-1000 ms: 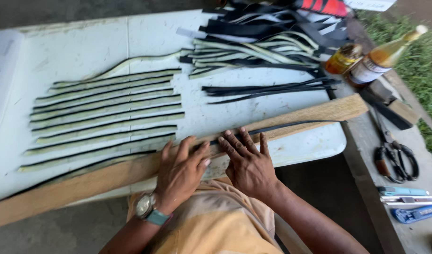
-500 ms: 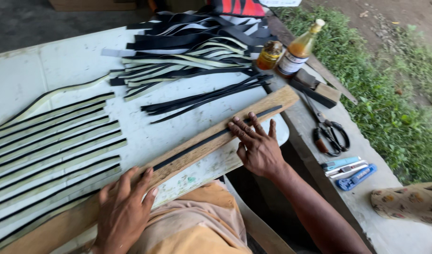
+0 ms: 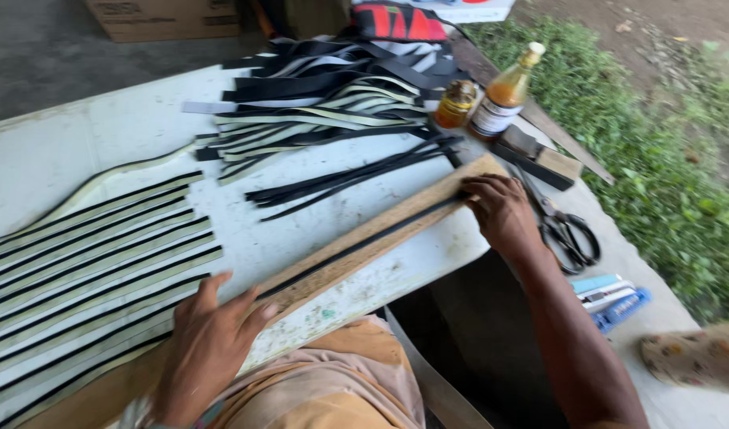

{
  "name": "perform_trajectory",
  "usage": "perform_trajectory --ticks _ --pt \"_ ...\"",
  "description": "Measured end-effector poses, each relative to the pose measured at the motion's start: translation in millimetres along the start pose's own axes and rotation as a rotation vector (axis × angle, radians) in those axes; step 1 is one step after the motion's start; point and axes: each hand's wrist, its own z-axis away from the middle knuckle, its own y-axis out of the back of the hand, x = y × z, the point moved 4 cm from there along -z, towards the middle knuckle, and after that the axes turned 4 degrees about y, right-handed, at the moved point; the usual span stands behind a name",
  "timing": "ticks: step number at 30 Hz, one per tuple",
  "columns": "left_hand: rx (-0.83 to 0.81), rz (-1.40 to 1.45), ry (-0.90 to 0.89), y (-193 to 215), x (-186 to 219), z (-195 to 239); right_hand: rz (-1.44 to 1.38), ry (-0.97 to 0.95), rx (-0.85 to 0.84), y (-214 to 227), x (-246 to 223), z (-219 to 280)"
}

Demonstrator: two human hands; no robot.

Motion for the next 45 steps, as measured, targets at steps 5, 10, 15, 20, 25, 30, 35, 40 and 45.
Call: perform_trajectory --ticks 5,10,15,20,25,30,35,40,45 --pt "0.218 0.361 -0.400 2 95 -52 -0.063 0.012 -0.072 28 -22 -16" --pt "0.134 0.416 -0.705 -31 209 -108 -0.243 -0.091 -0.303 64 -61 -28" --pt "-0.290 0.844 -0.623 -20 211 -123 -0.522 -0.074 -0.280 83 -52 -47" --pt "-0.387 0.888 -0.550 0 151 -103 -0.769 -0.088 -0.229 65 -8 -83" --pt "-0.537 1.076 -0.368 4 86 -65 -0.764 -0.117 -0.176 56 17 -105" --pt "-0.519 0.938 -0.267 4 29 -32 -0.808 -0.195 -0.136 60 36 -115" --pt "-0.463 0.773 -0.118 3 -15 -39 -0.732 -0.447 -0.147 37 67 -107" --pt "-0.177 0.342 -0.040 9 -36 -139 -0.601 -0.477 -0.134 -34 85 -108" --pt "-0.052 0.283 0.005 -17 -40 -203 -0.054 -0.426 -0.089 -70 89 -109"
